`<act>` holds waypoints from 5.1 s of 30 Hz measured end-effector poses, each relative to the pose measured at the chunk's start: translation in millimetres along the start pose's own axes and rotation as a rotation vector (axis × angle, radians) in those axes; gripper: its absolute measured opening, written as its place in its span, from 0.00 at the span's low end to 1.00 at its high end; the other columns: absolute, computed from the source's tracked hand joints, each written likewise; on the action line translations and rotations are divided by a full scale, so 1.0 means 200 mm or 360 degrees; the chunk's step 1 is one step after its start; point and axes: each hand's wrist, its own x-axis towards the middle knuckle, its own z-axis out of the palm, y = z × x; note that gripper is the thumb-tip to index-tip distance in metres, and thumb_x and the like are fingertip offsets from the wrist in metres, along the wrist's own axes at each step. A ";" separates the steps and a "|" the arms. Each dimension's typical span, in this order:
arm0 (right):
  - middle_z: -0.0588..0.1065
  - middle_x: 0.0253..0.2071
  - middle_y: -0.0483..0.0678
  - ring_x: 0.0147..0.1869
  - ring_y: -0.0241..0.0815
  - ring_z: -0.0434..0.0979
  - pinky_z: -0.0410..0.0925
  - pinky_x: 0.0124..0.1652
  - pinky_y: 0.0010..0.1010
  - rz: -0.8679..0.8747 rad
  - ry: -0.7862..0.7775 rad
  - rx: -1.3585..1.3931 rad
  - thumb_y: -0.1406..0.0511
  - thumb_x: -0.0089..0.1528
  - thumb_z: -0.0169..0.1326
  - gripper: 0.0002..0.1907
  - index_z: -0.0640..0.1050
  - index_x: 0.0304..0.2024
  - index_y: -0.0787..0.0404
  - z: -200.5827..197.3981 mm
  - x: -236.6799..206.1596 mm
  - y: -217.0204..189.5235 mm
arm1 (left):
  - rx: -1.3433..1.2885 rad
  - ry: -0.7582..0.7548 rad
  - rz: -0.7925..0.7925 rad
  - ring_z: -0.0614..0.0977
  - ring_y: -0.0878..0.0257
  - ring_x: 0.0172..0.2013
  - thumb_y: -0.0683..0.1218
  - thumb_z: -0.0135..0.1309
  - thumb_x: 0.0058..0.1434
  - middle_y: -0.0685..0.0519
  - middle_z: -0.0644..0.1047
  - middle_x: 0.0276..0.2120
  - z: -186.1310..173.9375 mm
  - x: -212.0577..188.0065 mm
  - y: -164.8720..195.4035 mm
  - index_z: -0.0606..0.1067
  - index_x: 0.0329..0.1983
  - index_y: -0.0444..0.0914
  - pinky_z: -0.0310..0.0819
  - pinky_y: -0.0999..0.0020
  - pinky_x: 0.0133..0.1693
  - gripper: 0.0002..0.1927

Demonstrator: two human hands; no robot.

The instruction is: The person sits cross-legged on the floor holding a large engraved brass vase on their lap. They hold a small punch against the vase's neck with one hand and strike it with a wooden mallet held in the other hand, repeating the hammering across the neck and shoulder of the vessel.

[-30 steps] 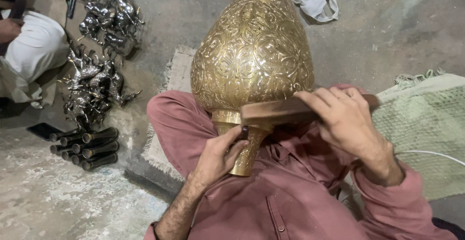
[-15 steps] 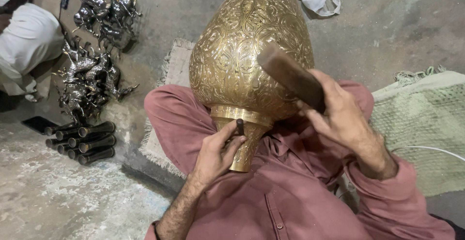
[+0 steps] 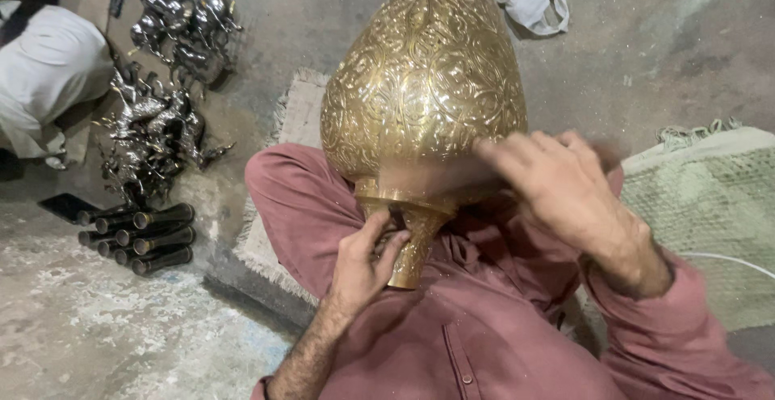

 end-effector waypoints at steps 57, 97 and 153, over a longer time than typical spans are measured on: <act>0.75 0.54 0.52 0.56 0.50 0.77 0.68 0.57 0.43 0.0137 0.0274 0.0719 0.71 0.54 0.58 0.35 0.69 0.65 0.60 -0.04 -0.02 -0.04 | 0.0021 -0.0131 0.0162 0.89 0.56 0.42 0.42 0.61 0.65 0.41 0.84 0.41 -0.03 0.03 -0.03 0.72 0.58 0.31 0.86 0.66 0.43 0.20; 0.78 0.43 0.45 0.42 0.34 0.79 0.75 0.39 0.25 0.1607 0.0898 0.1852 0.73 0.60 0.63 0.25 0.70 0.58 0.65 0.54 -0.53 -0.15 | -0.0921 0.0088 -0.0173 0.83 0.61 0.50 0.34 0.51 0.70 0.47 0.79 0.48 -0.24 0.05 -0.25 0.64 0.65 0.30 0.79 0.69 0.53 0.21; 0.78 0.46 0.54 0.42 0.45 0.82 0.77 0.39 0.35 0.1081 0.0291 0.0488 0.63 0.60 0.62 0.30 0.70 0.63 0.65 0.06 -0.17 -0.25 | -0.0628 -0.0557 0.0337 0.89 0.61 0.45 0.41 0.59 0.68 0.48 0.84 0.47 -0.18 0.27 -0.28 0.75 0.56 0.33 0.87 0.68 0.45 0.14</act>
